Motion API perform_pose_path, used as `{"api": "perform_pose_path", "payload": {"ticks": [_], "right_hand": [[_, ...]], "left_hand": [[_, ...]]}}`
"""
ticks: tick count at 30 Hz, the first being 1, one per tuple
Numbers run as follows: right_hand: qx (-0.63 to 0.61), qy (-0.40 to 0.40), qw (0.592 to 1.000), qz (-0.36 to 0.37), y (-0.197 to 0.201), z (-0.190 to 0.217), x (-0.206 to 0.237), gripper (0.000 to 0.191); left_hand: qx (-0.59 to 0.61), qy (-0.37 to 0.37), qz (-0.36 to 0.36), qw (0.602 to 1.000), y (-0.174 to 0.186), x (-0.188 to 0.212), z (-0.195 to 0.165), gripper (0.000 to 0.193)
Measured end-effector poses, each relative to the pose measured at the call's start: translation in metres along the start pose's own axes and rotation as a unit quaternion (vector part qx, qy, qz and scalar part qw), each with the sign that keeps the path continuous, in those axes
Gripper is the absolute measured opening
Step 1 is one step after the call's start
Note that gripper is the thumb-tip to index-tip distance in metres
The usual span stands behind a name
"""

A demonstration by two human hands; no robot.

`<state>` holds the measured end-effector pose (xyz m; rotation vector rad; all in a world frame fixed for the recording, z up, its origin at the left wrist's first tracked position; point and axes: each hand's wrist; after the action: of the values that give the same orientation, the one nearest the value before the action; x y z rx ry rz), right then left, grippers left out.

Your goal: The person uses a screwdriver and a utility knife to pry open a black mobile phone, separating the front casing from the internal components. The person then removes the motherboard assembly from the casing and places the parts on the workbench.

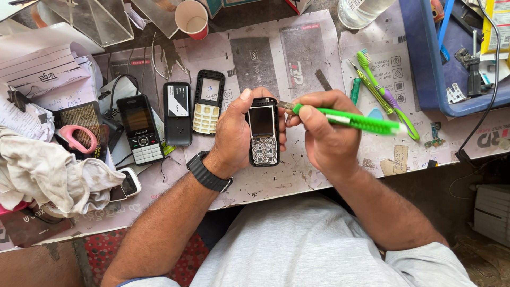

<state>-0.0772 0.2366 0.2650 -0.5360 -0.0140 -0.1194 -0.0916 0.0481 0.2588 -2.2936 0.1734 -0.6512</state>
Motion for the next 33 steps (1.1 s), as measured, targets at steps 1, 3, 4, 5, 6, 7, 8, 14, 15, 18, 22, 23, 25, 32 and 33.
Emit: {"api": "perform_pose_path", "payload": {"ticks": [1, 3, 4, 5, 6, 7, 8, 14, 15, 18, 22, 23, 25, 32, 33], "right_hand": [[0.031, 0.038, 0.999, 0.006, -0.001, 0.000, 0.002, 0.012], [0.085, 0.091, 0.992, 0.016, -0.003, 0.001, 0.006, 0.012], [0.108, 0.106, 0.988, 0.020, -0.003, 0.001, 0.007, 0.012], [0.132, 0.121, 0.984, 0.025, -0.004, 0.002, 0.008, 0.012], [0.142, 0.126, 0.982, 0.021, -0.005, 0.002, 0.009, 0.012], [0.151, 0.130, 0.980, 0.017, -0.005, 0.002, 0.009, 0.012], [0.161, 0.134, 0.978, 0.015, -0.006, 0.003, 0.009, 0.012], [0.253, 0.230, 0.939, 0.034, -0.013, 0.006, 0.012, 0.012], [0.268, 0.241, 0.932, 0.039, -0.013, 0.007, 0.012, 0.012], [0.269, 0.233, 0.934, 0.039, -0.011, 0.006, 0.008, 0.009], [0.092, 0.066, 0.994, 0.003, -0.007, 0.001, 0.003, 0.007], [0.032, 0.014, 0.999, -0.005, -0.006, 0.001, 0.002, 0.008], [-0.006, -0.032, 0.999, -0.012, -0.003, 0.001, -0.001, 0.008], [-0.009, -0.002, 1.000, 0.002, -0.001, 0.000, 0.001, 0.009], [0.026, 0.025, 0.999, 0.007, -0.002, 0.000, 0.003, 0.010]], "left_hand": [[-0.003, -0.004, 0.001, 1.000, 0.000, 0.000, 0.000, 0.052], [-0.005, -0.005, -0.006, 1.000, -0.001, 0.001, 0.000, 0.051], [-0.007, -0.006, -0.009, 1.000, -0.001, 0.000, 0.000, 0.051], [-0.009, -0.008, -0.008, 1.000, -0.002, 0.001, 0.000, 0.051], [-0.011, -0.010, -0.008, 1.000, -0.002, 0.002, 0.000, 0.051], [-0.014, -0.012, -0.007, 1.000, -0.002, 0.002, 0.000, 0.051], [-0.011, -0.015, -0.004, 1.000, -0.002, 0.003, 0.000, 0.051], [-0.006, -0.031, 0.001, 0.999, -0.001, 0.003, 0.001, 0.050], [-0.009, -0.037, 0.003, 0.999, -0.001, 0.003, 0.002, 0.050], [-0.013, -0.049, 0.006, 0.999, -0.001, 0.002, 0.003, 0.049], [-0.018, -0.032, -0.015, 0.999, -0.001, 0.002, 0.002, 0.050], [-0.016, -0.029, -0.012, 0.999, -0.001, 0.002, 0.001, 0.050], [-0.012, -0.024, -0.007, 1.000, -0.002, 0.002, -0.001, 0.050], [0.004, 0.005, -0.017, 1.000, -0.005, 0.002, -0.003, 0.050], [0.012, 0.007, -0.016, 1.000, -0.005, 0.001, -0.003, 0.049]]}}
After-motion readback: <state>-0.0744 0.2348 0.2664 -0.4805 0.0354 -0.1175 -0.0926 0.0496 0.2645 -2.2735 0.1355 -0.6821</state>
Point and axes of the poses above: each hand's wrist, its own x-axis away from the middle knuckle, its own y-axis out of the back of the hand, z = x × y, and after that the axes turned 13 degrees about -z, right-handed
